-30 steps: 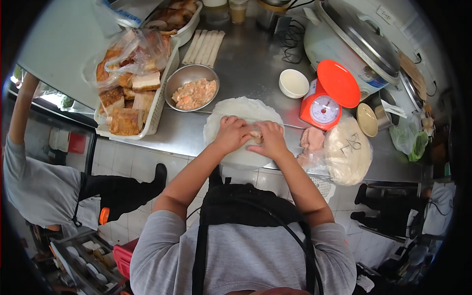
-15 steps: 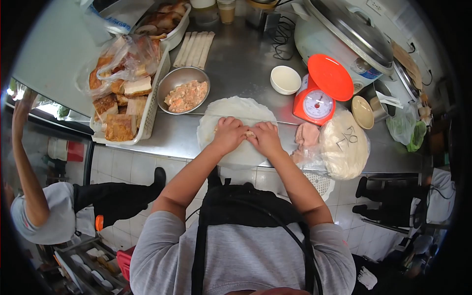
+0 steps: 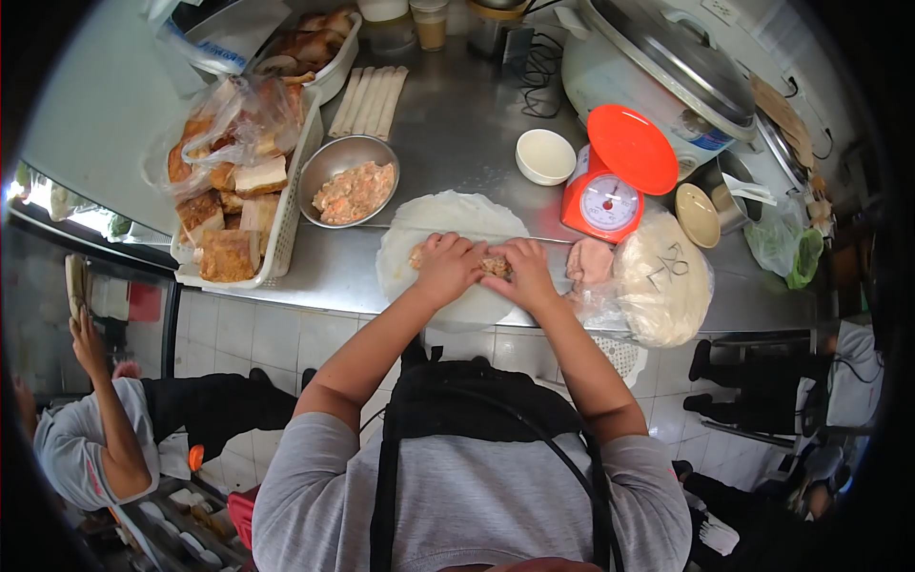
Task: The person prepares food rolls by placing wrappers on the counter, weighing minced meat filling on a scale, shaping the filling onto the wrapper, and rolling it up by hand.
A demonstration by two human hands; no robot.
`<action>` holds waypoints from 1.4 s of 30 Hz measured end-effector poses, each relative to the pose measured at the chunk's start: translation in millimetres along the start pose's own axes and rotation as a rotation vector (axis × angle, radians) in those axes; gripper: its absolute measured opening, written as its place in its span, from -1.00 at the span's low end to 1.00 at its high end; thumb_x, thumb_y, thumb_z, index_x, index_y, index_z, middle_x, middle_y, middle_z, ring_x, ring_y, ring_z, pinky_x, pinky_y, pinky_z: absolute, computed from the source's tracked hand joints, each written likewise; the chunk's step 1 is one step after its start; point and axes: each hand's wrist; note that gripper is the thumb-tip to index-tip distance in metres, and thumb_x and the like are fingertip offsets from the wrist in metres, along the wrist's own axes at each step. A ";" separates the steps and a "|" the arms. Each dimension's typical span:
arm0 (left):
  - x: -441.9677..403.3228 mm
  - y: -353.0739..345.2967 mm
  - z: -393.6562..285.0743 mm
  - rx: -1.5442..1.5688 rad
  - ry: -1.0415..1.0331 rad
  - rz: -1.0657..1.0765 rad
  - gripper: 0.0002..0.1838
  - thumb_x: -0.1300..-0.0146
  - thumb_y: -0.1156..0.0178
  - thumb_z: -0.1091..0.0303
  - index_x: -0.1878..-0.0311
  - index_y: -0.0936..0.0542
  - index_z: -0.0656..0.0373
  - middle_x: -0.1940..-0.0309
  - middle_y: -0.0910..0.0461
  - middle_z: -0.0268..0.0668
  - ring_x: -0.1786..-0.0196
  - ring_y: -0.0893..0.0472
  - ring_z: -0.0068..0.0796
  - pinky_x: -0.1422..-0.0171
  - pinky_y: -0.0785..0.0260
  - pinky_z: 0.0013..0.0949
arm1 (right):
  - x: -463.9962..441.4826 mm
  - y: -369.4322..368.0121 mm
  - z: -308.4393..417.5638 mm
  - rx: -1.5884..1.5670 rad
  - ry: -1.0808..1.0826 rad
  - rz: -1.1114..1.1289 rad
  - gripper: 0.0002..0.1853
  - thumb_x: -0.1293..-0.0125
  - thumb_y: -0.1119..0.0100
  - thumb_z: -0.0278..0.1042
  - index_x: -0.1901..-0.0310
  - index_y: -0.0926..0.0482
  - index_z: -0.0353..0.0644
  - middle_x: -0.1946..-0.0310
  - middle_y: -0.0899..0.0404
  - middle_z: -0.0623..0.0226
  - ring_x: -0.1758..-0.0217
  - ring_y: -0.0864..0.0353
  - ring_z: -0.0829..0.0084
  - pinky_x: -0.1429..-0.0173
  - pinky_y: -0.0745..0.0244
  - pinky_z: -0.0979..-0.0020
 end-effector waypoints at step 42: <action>-8.7 -8.3 -18.9 -0.002 -0.044 -0.015 -0.67 0.11 -0.28 0.22 0.18 -0.62 -0.10 0.37 -0.42 -0.52 0.13 -0.36 -0.46 0.00 -0.07 -0.22 | 16.7 10.7 -10.6 -0.011 -0.137 -0.067 -0.82 0.11 -0.29 -0.29 0.38 -0.60 0.00 0.33 -0.46 0.44 0.13 -0.38 0.32 0.06 -0.20 0.25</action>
Point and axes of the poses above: each hand's wrist, its own x-axis away from the middle knuckle, its own y-axis out of the back of the hand, z = x × y
